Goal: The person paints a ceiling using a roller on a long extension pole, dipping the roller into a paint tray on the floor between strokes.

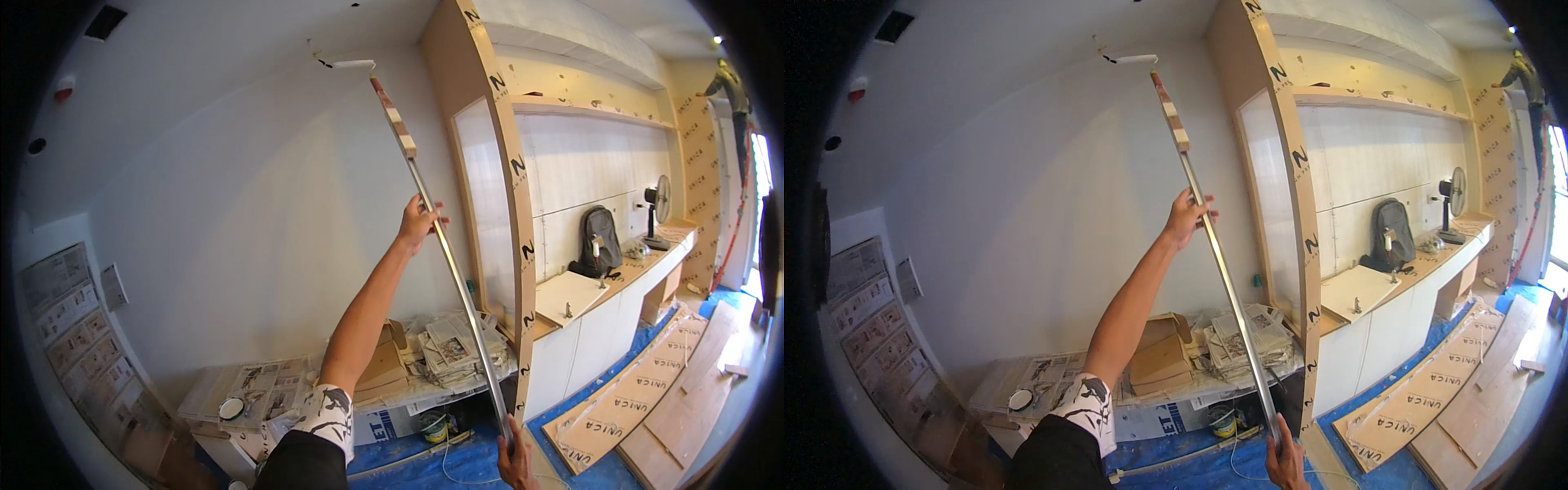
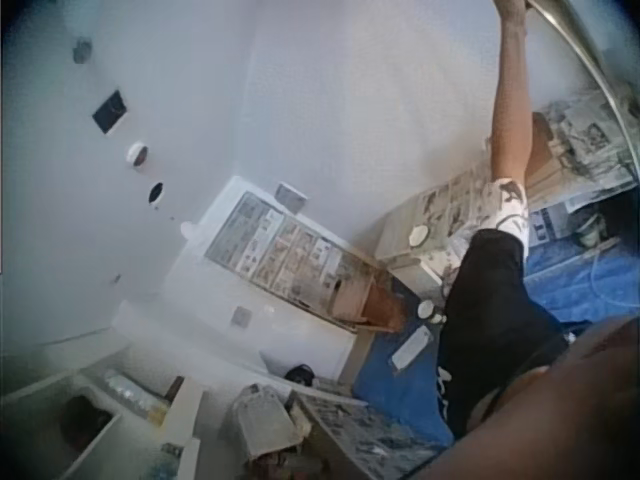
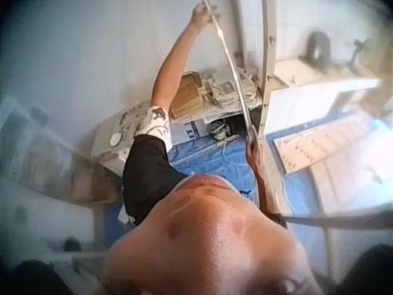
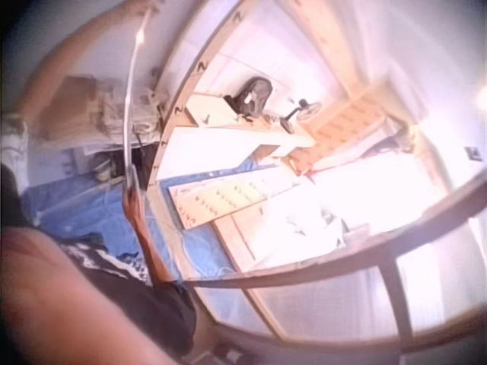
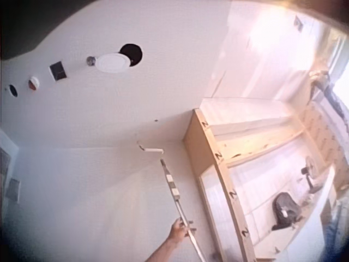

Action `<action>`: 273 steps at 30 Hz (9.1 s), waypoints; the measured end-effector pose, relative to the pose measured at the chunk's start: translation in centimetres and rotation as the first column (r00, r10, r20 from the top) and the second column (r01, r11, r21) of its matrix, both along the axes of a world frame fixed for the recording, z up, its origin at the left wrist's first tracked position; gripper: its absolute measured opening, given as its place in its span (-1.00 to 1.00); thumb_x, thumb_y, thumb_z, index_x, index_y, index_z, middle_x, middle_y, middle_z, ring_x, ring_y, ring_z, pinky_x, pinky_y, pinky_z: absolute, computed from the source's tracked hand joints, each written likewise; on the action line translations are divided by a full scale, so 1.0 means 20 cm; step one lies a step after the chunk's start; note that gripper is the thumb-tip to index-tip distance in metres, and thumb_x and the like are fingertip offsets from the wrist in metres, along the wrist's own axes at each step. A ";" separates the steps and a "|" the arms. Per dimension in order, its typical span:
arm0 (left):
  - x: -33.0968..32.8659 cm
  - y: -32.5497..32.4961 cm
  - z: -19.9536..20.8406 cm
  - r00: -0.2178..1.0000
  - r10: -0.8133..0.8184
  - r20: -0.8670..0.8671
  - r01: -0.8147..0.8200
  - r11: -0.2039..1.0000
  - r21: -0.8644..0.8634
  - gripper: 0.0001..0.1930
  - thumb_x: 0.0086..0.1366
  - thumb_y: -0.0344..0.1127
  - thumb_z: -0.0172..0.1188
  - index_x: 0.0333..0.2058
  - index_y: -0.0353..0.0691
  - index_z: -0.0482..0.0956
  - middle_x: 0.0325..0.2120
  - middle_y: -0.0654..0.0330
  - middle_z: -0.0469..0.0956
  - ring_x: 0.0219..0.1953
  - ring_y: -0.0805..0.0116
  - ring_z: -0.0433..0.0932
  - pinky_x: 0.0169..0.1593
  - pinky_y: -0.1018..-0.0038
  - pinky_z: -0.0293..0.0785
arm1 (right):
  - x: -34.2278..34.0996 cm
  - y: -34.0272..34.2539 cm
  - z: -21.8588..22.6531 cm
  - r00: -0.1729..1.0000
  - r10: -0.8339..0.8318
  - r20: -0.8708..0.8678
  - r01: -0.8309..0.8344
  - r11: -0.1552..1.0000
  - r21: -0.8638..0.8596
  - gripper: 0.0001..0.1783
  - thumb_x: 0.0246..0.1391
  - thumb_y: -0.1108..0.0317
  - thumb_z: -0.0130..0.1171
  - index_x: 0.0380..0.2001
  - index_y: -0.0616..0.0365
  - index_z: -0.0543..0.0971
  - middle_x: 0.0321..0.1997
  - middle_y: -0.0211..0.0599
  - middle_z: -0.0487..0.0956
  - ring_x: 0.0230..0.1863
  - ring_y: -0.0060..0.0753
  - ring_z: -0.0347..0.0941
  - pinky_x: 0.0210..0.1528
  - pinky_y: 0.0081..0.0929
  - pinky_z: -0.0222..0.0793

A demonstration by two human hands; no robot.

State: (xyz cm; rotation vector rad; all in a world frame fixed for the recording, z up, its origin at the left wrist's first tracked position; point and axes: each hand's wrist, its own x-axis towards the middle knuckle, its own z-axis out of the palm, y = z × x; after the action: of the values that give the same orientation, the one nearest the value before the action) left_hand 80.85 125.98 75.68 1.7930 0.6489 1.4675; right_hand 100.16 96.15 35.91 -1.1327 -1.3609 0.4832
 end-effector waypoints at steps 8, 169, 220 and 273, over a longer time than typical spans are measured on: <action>0.11 0.32 0.23 0.999 -0.021 0.028 0.020 0.999 0.026 -0.58 0.27 -0.57 -0.04 0.12 -0.36 0.19 -0.02 0.09 0.44 -0.19 0.16 0.61 -0.15 0.32 0.61 | 0.07 0.53 0.62 0.971 0.220 0.089 -0.231 0.962 0.144 -0.41 0.15 0.54 0.01 0.28 0.16 0.28 -0.58 -0.01 0.49 -0.67 -0.47 0.31 -0.55 -0.47 0.25; 0.69 0.02 0.83 0.995 0.090 0.041 -0.097 0.967 0.237 -0.85 0.21 -0.59 0.05 -0.25 -0.45 0.31 -0.21 -0.13 0.53 -0.29 0.07 0.65 -0.20 0.35 0.65 | 0.62 0.25 1.21 0.966 0.242 0.090 -0.256 0.945 0.203 -0.42 0.19 0.54 -0.02 0.29 0.09 0.28 -0.61 -0.05 0.44 -0.65 -0.35 0.33 -0.51 -0.42 0.26; 1.33 -0.04 0.69 0.999 0.038 -0.021 -0.027 0.922 0.386 -0.73 0.24 -0.51 0.15 -0.15 -0.59 0.37 -0.33 -0.09 0.59 -0.39 0.17 0.67 -0.22 0.34 0.63 | 1.16 0.26 1.05 0.995 0.009 0.097 -0.029 0.977 0.210 -0.51 0.18 0.60 -0.07 0.20 0.20 0.40 -0.58 -0.30 0.32 -0.57 -0.55 0.19 -0.49 -0.52 0.10; 1.16 0.28 0.79 0.986 0.168 -0.011 -0.151 0.915 0.375 -0.84 0.22 -0.53 0.16 -0.27 -0.53 0.44 -0.40 -0.06 0.59 -0.42 0.18 0.67 -0.33 0.41 0.67 | 1.07 0.51 1.18 0.990 0.110 0.088 -0.119 0.987 0.106 -0.46 0.14 0.57 0.03 0.23 0.12 0.38 -0.67 -0.12 0.45 -0.68 -0.59 0.27 -0.55 -0.52 0.25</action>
State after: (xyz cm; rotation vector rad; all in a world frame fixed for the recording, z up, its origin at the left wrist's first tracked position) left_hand 103.98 131.60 91.57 2.1058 0.5765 1.7604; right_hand 121.52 106.29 59.56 -0.9963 -1.5119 0.4417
